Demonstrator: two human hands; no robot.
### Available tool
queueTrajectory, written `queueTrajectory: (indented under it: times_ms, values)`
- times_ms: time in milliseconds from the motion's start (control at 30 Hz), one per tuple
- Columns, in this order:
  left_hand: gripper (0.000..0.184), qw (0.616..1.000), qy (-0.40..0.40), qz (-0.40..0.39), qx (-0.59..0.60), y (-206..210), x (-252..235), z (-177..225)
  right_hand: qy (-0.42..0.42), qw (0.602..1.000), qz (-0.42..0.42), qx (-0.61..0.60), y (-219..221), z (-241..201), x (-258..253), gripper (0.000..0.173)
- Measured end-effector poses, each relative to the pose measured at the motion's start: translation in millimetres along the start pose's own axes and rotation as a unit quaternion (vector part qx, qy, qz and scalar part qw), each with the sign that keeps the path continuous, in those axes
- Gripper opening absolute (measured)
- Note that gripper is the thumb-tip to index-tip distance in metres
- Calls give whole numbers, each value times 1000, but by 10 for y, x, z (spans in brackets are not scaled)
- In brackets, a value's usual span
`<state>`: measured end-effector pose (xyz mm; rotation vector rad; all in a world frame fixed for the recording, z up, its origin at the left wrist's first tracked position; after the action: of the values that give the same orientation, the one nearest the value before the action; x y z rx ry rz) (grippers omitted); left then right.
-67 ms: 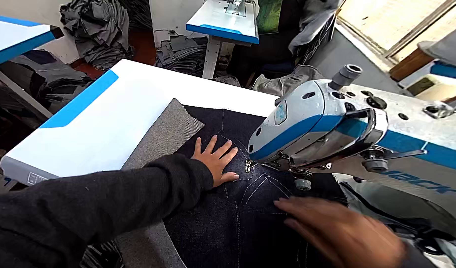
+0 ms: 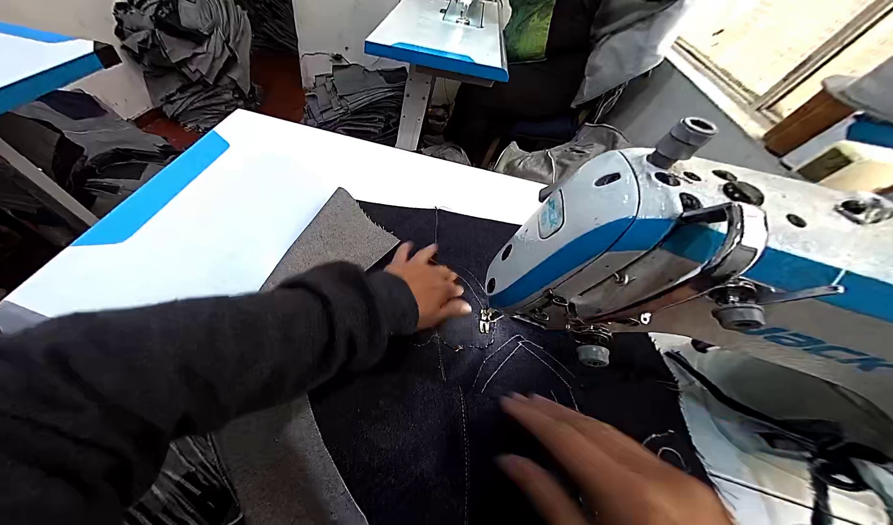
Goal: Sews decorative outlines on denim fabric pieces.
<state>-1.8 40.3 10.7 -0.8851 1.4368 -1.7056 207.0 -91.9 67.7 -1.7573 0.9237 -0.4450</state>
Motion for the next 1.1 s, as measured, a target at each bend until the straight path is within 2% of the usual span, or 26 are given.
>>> queueTrajectory:
  times_ms: [67, 100, 133, 167, 267, 367, 433, 500, 533, 600, 667, 700, 733, 767, 800, 833, 867, 900, 967, 1100]
  values:
    - [34, 972, 218, 80, -33, 25, -136, -171, 19, 997, 79, -9, 554, -145, -204, 60]
    - [36, 947, 308, 87, -19, 102, -194, -240, 22, 993, 118, 5, 837, -115, -330, 70]
    - [40, 930, 359, 84, -1, 191, -220, -307, 27, 989, 144, 25, 1059, -54, -429, 77]
    - [46, 927, 368, 67, 7, 258, -205, -363, 34, 986, 157, 47, 1201, 6, -480, 81]
    - [52, 942, 327, 71, 6, 364, -115, -404, 4, 980, 173, 94, 1314, 143, -412, 80]
    - [56, 977, 202, 70, -3, 406, 91, -205, -96, 979, 170, 59, 1171, 510, -266, 65]
    - [59, 991, 75, 109, -13, 498, 285, 71, -184, 976, 118, 11, 957, 906, -257, 54]
    - [66, 992, -43, 117, -16, 606, 479, 426, -260, 965, 28, -30, 687, 1288, -356, 44]
    - [70, 991, -75, 113, -12, 646, 564, 583, -272, 962, -17, -33, 553, 1421, -428, 40]
    - [76, 993, -101, 64, 7, 665, 698, 792, -280, 959, -40, 26, 362, 1587, -508, 36]
    - [78, 996, -87, -26, 23, 521, 763, 829, -245, 962, 24, 115, 198, 1448, -433, 32]
    - [74, 995, -72, -73, 23, 373, 743, 784, -199, 969, 68, 125, 157, 1251, -338, 29]
    - [65, 995, -52, -83, 23, 224, 689, 699, -138, 978, 105, 115, 177, 999, -231, 31]
    - [53, 999, -8, -33, 13, 126, 624, 569, -69, 986, 126, 87, 281, 719, -139, 34]
    - [41, 997, 72, 38, -7, 87, 539, 393, -7, 991, 128, 45, 462, 468, -77, 39]
    - [35, 977, 183, 100, -31, 109, 435, 195, 33, 992, 121, 2, 688, 288, -43, 46]
    - [40, 952, 279, 116, -45, 170, 332, 22, 41, 990, 137, -9, 936, 213, -32, 55]
    - [49, 937, 333, 94, -42, 249, 262, -92, 30, 985, 168, 11, 1142, 222, -30, 61]
    - [59, 933, 353, 72, -18, 432, 252, -186, -1, 977, 205, 53, 1288, 357, -1, 58]
    - [64, 966, 236, 110, -9, 603, 433, 59, -51, 983, 176, 1, 1113, 788, 45, 43]
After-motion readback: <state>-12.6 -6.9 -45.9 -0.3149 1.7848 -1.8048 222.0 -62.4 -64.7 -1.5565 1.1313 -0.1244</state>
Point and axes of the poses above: each hand's wrist, its own x-axis away from the middle knuckle, its own y-axis out of the palm, z = x × y, the point moved 2 cm from there along -x, towards the middle knuckle, and after that the axes turned 5 degrees about -x, right-handed, at the moved point
